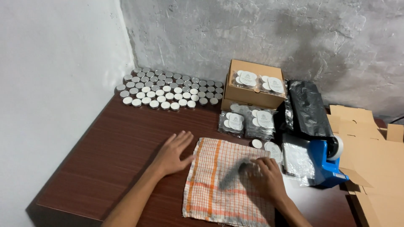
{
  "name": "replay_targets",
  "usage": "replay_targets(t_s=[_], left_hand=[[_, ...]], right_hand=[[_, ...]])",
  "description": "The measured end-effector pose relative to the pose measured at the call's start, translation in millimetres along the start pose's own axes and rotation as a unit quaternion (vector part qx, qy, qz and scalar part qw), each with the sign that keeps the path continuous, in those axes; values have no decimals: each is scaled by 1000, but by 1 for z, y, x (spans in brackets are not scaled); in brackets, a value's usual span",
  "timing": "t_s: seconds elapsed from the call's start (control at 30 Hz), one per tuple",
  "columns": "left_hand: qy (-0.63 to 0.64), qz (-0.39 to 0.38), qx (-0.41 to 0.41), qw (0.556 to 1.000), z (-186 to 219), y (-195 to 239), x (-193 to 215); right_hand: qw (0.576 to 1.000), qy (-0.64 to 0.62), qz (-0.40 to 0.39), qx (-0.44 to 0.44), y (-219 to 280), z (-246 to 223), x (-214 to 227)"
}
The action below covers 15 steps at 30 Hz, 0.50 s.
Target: The person repeatedly wipes the lids of small jars with a cloth on a table. The person picks up each jar, rubs the lid on the cloth, and places it back down, continuing this process for many jars.
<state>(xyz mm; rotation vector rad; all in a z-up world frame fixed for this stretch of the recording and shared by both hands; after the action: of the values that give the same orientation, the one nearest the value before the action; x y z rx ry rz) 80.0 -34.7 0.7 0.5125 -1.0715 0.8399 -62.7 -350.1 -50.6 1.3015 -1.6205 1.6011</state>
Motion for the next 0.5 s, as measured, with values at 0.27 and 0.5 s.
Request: replay_targets(t_s=[0.27,0.5], left_hand=[[-23,227,140,964,-89,-69,28],[-112,229,161,953,-90,-103,28]], right_hand=[[996,-74,-36,23,4,-42,15],[998,-2,-57,29,9,-39,12]])
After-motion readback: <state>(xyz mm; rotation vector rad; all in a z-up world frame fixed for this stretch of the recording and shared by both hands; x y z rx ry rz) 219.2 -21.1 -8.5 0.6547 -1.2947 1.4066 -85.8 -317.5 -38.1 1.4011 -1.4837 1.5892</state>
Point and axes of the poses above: each hand's wrist, its own y-axis away from the middle knuckle, its own x-axis out of the back of the hand, z = x × y, the point moved 7 cm from there along -y, towards the middle knuckle, and after that the axes turned 9 degrees about x, right-handed, at the moved point
